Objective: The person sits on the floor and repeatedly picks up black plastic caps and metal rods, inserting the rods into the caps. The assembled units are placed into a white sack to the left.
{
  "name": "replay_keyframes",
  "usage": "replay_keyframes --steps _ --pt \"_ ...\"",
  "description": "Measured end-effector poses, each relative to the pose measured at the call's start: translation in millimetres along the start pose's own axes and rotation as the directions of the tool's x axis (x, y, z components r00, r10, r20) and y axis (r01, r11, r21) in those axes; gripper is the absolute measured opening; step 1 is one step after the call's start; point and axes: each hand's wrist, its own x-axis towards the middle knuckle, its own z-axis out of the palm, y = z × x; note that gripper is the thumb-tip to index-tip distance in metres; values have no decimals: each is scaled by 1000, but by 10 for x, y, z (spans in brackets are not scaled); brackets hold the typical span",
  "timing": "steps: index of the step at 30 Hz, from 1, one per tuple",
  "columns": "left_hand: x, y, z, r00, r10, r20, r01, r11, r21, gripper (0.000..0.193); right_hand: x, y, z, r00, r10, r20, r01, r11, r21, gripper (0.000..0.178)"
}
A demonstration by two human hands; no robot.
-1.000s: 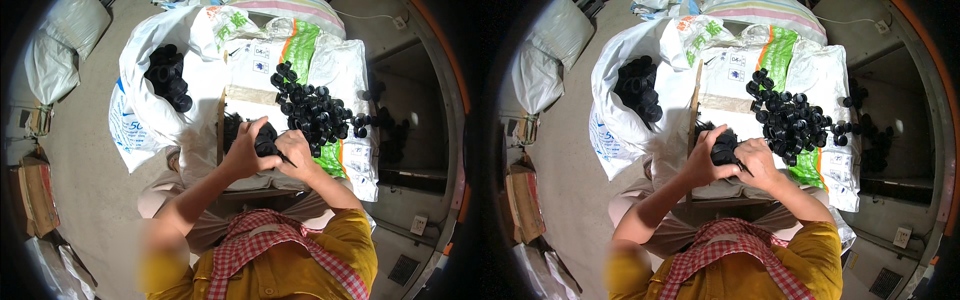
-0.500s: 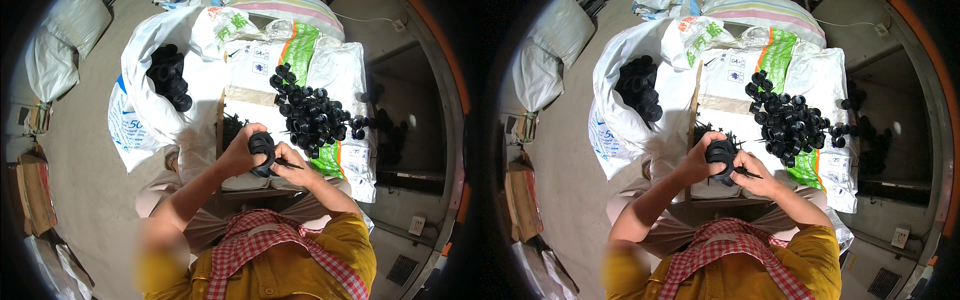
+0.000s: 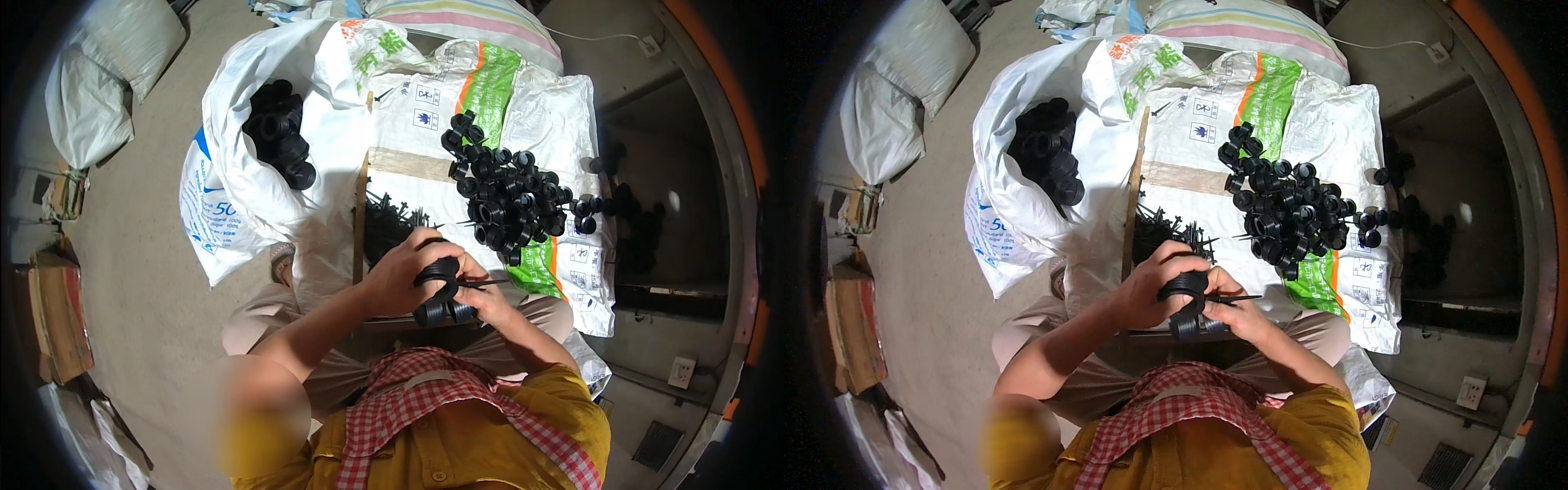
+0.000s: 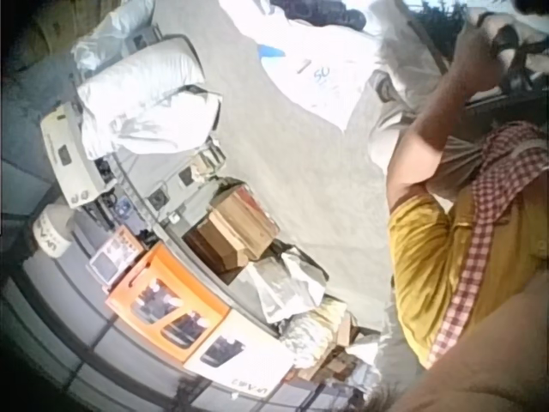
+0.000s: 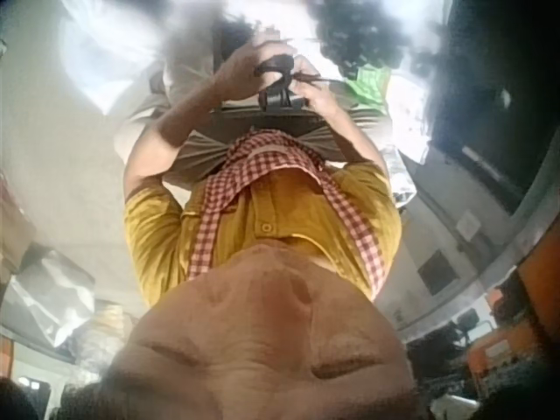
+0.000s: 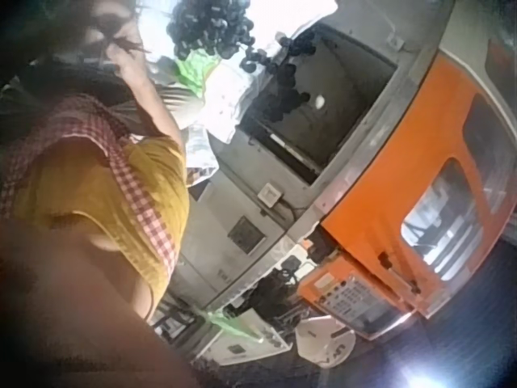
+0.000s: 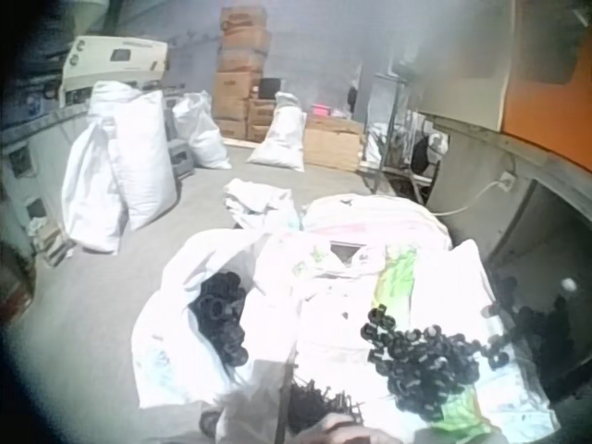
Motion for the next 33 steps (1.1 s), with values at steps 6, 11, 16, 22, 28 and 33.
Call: replay_keyframes --steps 6,11,16,22,28,33 --pt "-48 72 -11 997 16 74 -19 999 41 48 -34 -53 -31 984 114 134 -126 989 79 43" --pt "92 313 -51 975 165 151 -161 986 -42 44 -116 112 -166 890 359 281 -435 482 761 44" --pt "123 313 -218 990 -77 120 128 855 -502 40 -42 82 -88 860 288 422 -511 497 701 42" --pt "175 251 -472 913 29 407 291 653 -699 37 -49 244 -15 722 1 692 -568 573 591 43" --pt "80 243 -341 967 -143 210 173 976 -131 55 91 -265 19 968 241 69 -250 945 209 28" --pt "167 212 -319 931 -207 300 238 969 -72 55 12 -307 2 991 100 93 -91 992 -91 15"
